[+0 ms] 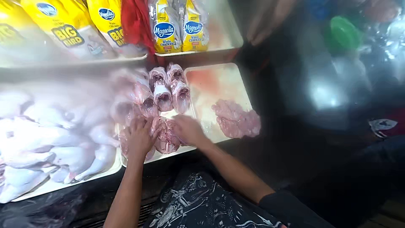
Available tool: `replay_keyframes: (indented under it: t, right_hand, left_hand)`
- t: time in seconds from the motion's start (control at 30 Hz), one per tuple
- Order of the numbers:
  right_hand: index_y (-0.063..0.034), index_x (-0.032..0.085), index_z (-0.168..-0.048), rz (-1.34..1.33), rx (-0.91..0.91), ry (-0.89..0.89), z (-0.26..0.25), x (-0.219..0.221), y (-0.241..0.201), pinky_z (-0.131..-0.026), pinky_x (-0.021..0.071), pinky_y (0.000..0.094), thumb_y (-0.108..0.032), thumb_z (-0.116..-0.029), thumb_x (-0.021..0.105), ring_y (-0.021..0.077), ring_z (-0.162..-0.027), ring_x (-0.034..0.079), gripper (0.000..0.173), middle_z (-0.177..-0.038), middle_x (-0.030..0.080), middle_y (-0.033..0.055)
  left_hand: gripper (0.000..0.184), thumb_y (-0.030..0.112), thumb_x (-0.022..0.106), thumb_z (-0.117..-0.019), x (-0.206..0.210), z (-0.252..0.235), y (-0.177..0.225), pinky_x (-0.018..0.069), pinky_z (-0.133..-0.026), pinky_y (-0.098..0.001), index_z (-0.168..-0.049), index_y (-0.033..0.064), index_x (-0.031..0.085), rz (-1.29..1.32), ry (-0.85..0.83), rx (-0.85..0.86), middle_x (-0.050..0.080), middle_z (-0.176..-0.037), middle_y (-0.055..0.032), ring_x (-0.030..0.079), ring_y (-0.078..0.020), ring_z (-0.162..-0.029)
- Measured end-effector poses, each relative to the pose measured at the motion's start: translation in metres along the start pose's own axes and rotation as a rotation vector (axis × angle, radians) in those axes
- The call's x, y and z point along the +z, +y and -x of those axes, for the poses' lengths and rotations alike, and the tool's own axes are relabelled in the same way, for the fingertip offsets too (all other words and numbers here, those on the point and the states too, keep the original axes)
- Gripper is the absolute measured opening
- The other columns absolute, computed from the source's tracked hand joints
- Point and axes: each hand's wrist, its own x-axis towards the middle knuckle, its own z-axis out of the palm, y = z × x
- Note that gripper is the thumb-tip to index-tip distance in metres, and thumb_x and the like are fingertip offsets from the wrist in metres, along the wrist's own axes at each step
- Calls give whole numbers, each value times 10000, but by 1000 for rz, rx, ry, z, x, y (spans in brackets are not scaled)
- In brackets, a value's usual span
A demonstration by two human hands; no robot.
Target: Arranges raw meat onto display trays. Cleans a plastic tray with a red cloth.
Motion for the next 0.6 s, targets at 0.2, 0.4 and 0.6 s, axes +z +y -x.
replay_keyframes:
  t: [0.2,0.4,0.6]
  right_hand:
    - [-92,410,-1564,272,406,-40,50,-75,190,-1143,382,646,-452,-986,629,401,-1410,475,716,-1527,499,201]
    - [-139,478,-1528,421,366,-89,37,-81,198,-1056,467,642,-376,-1075,445,429,-1250,610,512,-1343,641,221]
    - [35,645,-1264,-87,535,-148,-14,-141,213,-988,469,691,-420,-1066,526,470,-1119,641,509,-1184,662,315]
  left_hand:
    - [485,439,535,-1034,5,3,-4,345,-1102,-680,-1472,230,553,-105,61,4,519,-1512,-130,399,-400,-1452]
    - [273,57,605,-974,-12,8,-21,499,-993,-588,-1234,-3,660,-8,106,57,676,-1201,-229,633,-412,-1180]
    - [479,393,565,-1054,-60,-49,-33,457,-948,-698,-1185,-58,660,459,-132,-287,666,-1097,-317,642,-479,-1063]
